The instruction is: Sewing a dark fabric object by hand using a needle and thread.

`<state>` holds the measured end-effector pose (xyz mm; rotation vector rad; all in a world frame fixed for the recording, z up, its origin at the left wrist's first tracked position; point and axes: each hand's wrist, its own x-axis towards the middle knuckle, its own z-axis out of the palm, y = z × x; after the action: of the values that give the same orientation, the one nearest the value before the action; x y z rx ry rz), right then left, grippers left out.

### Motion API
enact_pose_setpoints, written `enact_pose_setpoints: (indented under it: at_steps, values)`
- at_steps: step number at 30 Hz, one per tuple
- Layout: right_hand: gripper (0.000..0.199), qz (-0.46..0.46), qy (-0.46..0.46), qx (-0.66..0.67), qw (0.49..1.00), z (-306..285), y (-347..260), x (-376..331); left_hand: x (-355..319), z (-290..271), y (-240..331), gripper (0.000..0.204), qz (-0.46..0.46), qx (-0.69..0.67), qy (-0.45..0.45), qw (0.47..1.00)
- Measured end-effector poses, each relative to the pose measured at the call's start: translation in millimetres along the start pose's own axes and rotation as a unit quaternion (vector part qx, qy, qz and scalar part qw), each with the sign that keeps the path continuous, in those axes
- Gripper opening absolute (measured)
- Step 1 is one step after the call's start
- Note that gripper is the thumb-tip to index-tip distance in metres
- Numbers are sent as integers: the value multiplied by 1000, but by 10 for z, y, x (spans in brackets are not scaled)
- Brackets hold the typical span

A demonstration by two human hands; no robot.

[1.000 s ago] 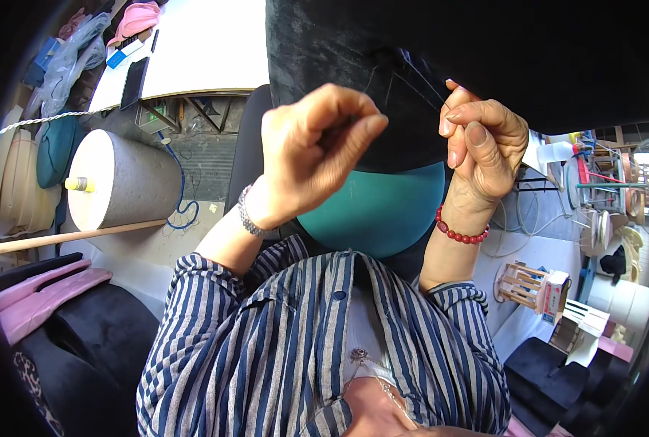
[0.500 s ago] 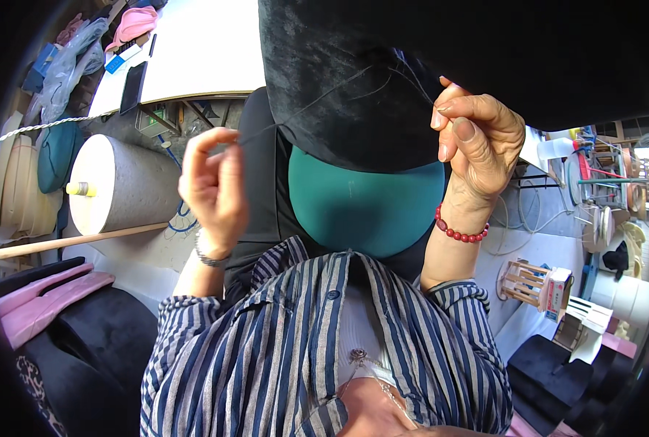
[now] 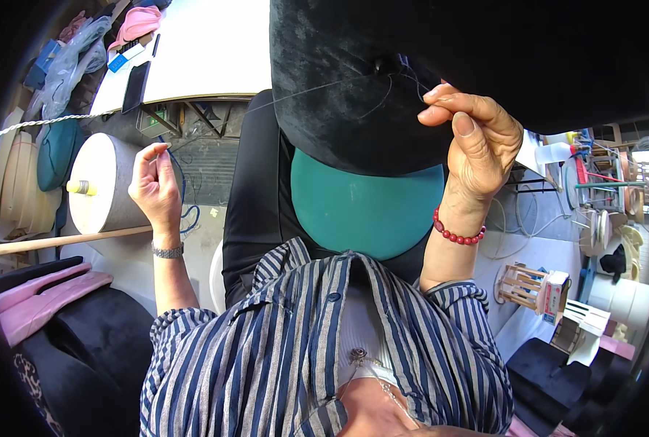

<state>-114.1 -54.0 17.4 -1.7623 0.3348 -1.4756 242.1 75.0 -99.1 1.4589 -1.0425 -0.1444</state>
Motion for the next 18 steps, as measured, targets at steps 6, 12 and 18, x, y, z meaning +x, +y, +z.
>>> enact_pose_setpoints:
  at_steps: [6, 12, 18]
  values:
    - [12, -18, 25, -41, 999, 47, 14, -19, 138, -74, 100, 11, 140, 114, 91, 979]
    - [23, -81, 22, -218, 972, 165, 11, 4, 217, -25, 221, 13, 57, 2, 113, 992]
    - [38, -108, -6, -359, 927, 228, -24, -3, 153, 9, 165, 12, 50, 13, 65, 997]
